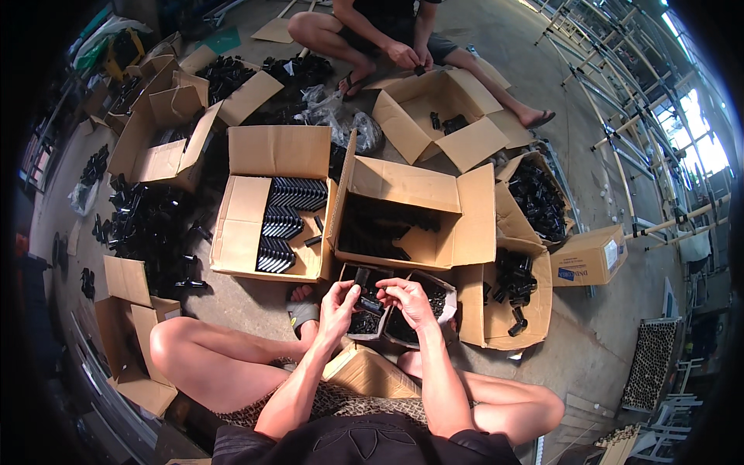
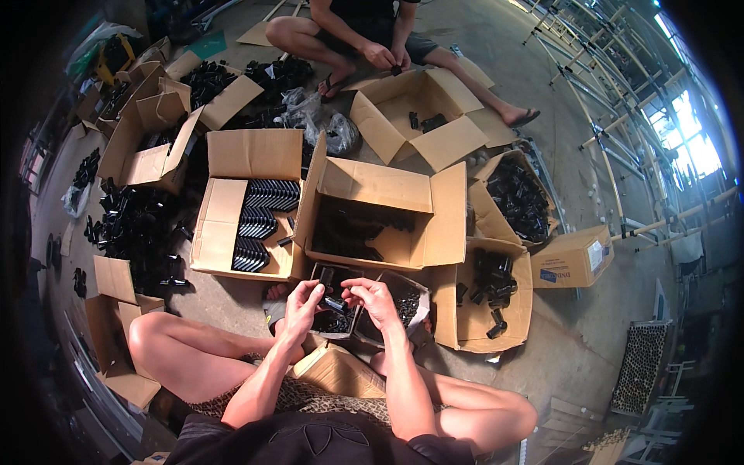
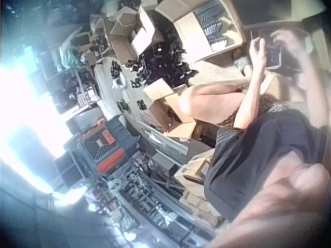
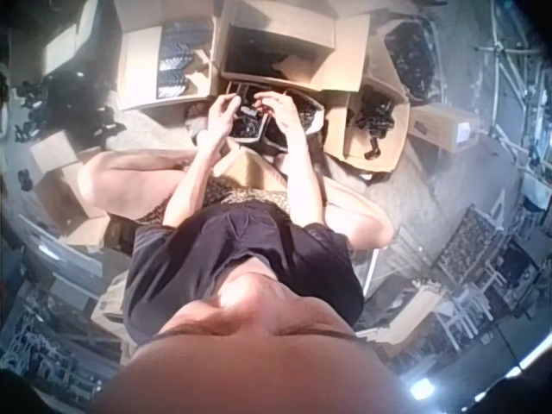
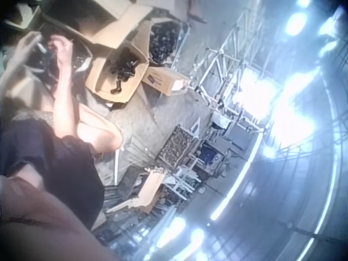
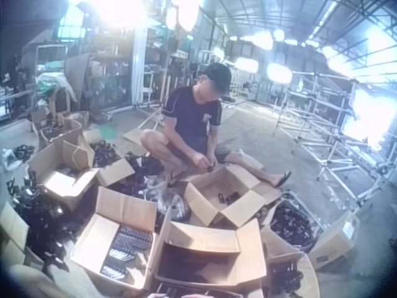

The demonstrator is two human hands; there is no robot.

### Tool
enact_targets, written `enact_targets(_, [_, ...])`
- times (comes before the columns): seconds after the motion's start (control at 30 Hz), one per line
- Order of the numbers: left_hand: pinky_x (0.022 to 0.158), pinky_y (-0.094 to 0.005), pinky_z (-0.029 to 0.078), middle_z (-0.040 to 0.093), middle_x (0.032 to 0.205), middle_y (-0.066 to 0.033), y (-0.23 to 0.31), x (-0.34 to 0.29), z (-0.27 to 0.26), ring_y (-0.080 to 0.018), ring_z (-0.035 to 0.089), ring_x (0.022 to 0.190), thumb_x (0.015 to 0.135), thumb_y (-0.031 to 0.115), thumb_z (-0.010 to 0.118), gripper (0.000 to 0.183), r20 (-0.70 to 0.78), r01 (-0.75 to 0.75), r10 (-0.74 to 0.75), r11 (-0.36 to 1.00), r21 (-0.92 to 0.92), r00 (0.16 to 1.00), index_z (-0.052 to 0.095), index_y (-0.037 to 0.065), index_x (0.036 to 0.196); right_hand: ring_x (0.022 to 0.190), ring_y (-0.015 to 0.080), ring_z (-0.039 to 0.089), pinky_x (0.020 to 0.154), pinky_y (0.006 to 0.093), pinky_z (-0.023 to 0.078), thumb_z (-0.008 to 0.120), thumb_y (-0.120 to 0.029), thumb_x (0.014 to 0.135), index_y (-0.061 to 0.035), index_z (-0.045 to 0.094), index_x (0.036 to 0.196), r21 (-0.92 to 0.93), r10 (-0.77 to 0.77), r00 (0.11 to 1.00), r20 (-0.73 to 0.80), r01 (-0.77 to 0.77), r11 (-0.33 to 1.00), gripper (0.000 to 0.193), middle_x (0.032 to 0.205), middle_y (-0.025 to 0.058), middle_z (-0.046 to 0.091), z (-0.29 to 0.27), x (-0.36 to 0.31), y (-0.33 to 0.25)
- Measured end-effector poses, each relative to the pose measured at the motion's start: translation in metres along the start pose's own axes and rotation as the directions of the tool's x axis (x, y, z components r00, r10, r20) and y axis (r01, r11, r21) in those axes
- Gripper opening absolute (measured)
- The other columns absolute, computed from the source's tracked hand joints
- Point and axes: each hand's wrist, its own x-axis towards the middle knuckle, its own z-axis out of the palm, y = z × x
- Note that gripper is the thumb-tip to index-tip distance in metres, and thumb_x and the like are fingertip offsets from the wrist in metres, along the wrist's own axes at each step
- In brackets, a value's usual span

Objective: The person picks up small black plastic parts from boxes on the floor and places them into smaller containers by hand.

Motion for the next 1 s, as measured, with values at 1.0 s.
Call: enact_targets(1.0, [0.083, -0.0285, 0.051, 0.070, 0.101, -0.0128, 0.023, -0.008, 0.009, -0.0139, 0.063, 0.094, 0.096, 0.020, 0.064, 0.033, -0.038, -0.174, 0.189, 0.951, 0.255, 0.981, 0.059, -0.005, 0.117, 0.082, 0.0097, 0.068, 0.077, 0.0247, 0.055, 0.074, -0.005, 0.085, 0.0036, 0.071, 0.098, -0.690, -0.318, 0.948, -0.024, 0.215, 0.692, 0.016, 0.090, 0.0068, 0.073, 0.058, -0.007, -0.028])
